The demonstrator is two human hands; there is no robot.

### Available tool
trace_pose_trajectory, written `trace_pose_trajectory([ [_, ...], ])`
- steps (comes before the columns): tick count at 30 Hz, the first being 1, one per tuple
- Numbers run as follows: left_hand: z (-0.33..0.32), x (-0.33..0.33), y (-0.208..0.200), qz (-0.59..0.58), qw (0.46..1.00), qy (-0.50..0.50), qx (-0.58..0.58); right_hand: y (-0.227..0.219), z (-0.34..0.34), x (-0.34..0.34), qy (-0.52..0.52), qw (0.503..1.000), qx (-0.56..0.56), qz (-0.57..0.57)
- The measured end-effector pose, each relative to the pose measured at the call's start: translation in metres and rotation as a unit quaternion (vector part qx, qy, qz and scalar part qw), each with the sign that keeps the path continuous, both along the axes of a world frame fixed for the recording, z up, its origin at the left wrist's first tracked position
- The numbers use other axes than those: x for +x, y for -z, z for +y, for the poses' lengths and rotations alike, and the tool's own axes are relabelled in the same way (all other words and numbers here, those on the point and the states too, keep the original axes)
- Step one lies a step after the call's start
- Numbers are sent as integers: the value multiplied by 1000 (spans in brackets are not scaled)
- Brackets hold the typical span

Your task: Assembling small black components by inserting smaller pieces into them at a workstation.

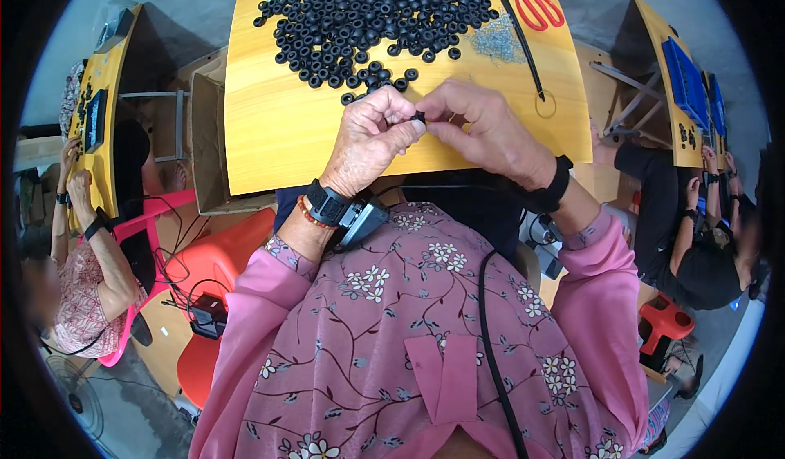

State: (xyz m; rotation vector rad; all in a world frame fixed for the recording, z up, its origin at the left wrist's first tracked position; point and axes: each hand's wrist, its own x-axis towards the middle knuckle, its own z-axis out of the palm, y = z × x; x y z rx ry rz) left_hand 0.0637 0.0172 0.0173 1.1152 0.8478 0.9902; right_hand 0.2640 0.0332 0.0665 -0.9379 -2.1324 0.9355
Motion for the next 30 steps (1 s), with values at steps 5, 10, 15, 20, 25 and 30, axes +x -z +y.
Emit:
trace_pose_trajectory([
  [5,0,0,1,-4,1000,-1,-5,-7,-2,-2,-21,998,30,-47],
  [10,0,-1,2,-7,1000,0,-11,-8,-1,-6,-33,994,65,-84],
  [15,0,0,-2,4,1000,-1,-17,-11,1,-1,-47,990,86,-104],
  [20,1,1,1,2,1000,0,-23,-10,0,1,-35,987,96,-121],
  [25,0,2,-1,22,1000,-4,-17,-1,-10,-3,-10,984,132,-123],
  [30,0,2,-2,37,999,6,-18,4,-10,0,-2,991,100,-86],
])
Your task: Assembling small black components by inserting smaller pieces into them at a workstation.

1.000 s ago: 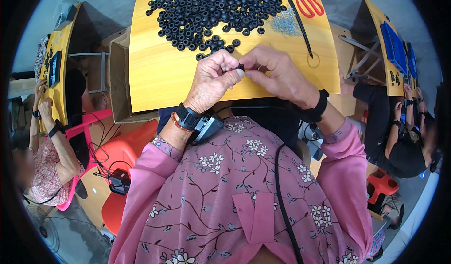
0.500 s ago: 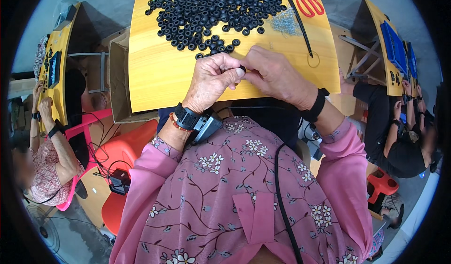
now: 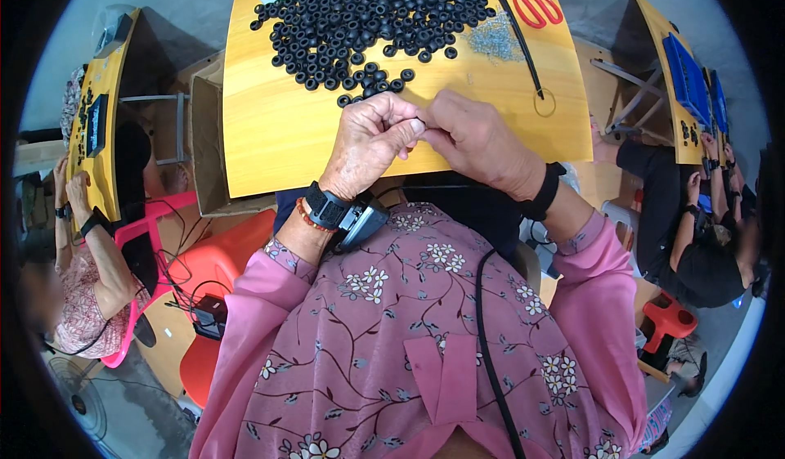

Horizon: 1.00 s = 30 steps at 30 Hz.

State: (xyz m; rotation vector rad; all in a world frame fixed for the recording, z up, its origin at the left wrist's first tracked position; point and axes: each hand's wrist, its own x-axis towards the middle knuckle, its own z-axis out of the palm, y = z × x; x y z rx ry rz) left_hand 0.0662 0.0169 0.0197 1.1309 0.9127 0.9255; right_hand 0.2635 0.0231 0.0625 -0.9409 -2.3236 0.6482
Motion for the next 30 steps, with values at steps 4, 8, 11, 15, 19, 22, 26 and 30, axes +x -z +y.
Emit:
trace_pose_trajectory([
  [4,0,0,-1,-4,1000,-6,5,7,0,0,19,998,-53,42],
  [8,0,0,4,-5,1000,-15,5,-3,-5,-3,52,992,-105,41],
  [11,0,0,4,-1,1000,-18,8,-5,-2,-2,29,999,-20,-21],
  [15,-1,3,5,-3,1000,-26,0,-16,0,-4,8,994,25,-108],
  [19,0,2,5,-2,1000,-16,2,-22,-2,-4,3,988,7,-151],
  [22,0,2,5,-2,1000,-15,0,-23,-2,-5,7,991,4,-134],
  [26,0,7,-3,-26,999,-37,-11,-12,0,-3,25,993,32,-110],
  [30,-1,8,-3,-25,999,-40,-5,-11,2,1,37,994,48,-89],
])
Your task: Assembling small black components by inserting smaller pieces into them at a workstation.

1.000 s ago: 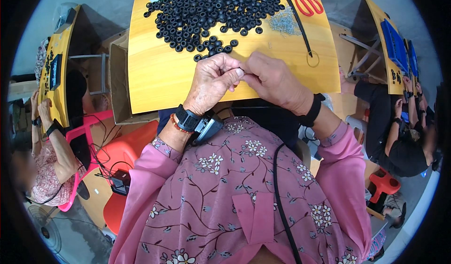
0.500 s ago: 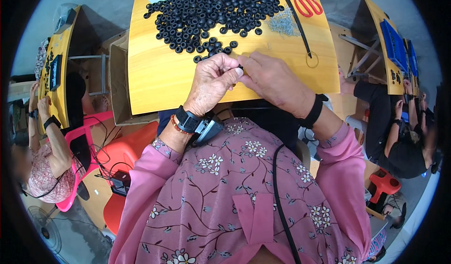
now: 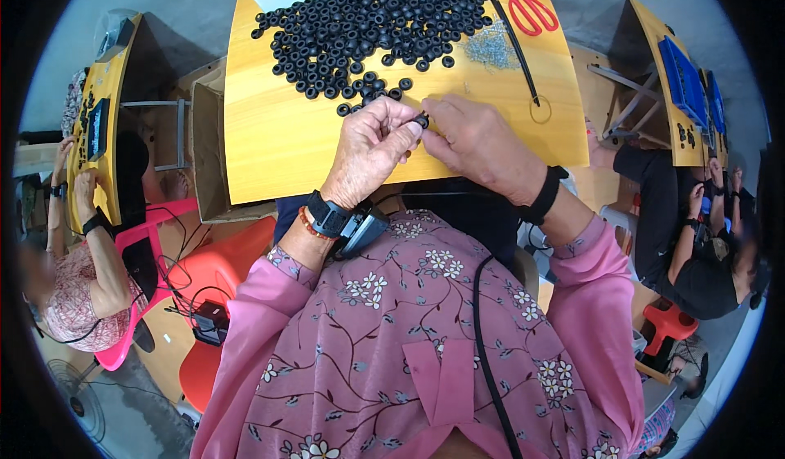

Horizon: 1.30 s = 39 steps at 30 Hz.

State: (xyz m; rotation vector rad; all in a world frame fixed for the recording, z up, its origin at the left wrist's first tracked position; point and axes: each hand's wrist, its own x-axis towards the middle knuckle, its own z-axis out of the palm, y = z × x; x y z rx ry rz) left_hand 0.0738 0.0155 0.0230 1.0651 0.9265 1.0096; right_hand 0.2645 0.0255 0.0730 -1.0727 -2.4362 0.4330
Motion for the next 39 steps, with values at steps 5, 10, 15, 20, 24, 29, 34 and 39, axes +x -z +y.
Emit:
trace_pose_trajectory([
  [5,2,-3,2,34,999,26,-11,-1,0,-3,-8,1000,17,-10],
  [10,2,-4,1,37,999,23,-7,9,-1,-7,-24,997,67,-25],
  [15,-2,0,2,66,998,10,7,7,2,-4,-63,993,86,-58],
  [20,-3,2,0,73,997,-2,-2,7,5,-3,-74,993,58,-66],
  [24,-3,2,-2,48,999,-11,-11,19,-2,-7,-7,999,-1,54],
  [29,-1,2,2,18,999,-25,-13,24,-8,-9,45,986,-80,141],
  [34,-1,3,2,6,999,-30,-12,20,0,-9,24,993,-64,98],
  [39,-2,4,2,18,999,-41,-14,20,2,-11,-4,999,-17,38],
])
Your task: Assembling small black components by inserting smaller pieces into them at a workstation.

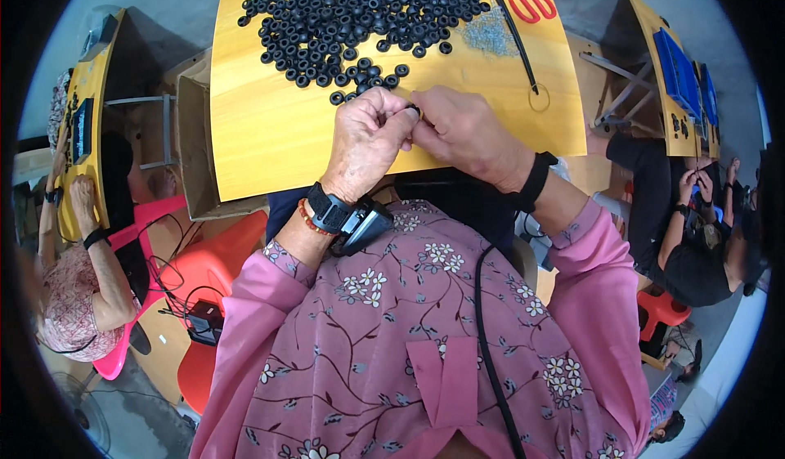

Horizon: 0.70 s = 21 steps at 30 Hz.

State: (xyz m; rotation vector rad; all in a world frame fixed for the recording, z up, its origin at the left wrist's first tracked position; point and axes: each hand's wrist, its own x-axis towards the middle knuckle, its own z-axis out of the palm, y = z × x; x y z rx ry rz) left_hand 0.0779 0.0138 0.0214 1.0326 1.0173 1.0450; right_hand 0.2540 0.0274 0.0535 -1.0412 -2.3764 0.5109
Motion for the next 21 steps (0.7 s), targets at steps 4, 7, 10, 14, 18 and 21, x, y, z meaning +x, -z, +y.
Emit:
trace_pose_trajectory([
  [4,-1,1,1,17,1000,1,8,1,1,0,-11,1000,4,-14],
  [7,-2,2,2,19,1000,6,14,-1,0,0,-19,1000,-4,-23],
  [10,-2,0,1,23,1000,15,14,-2,-3,0,-23,999,8,-23],
  [14,0,1,1,11,1000,8,11,7,-5,1,23,998,-36,56],
  [18,-1,3,7,-44,999,-15,13,2,-2,0,36,995,-56,76],
  [21,0,2,8,-42,999,-13,15,2,1,-1,43,992,-76,89],
])
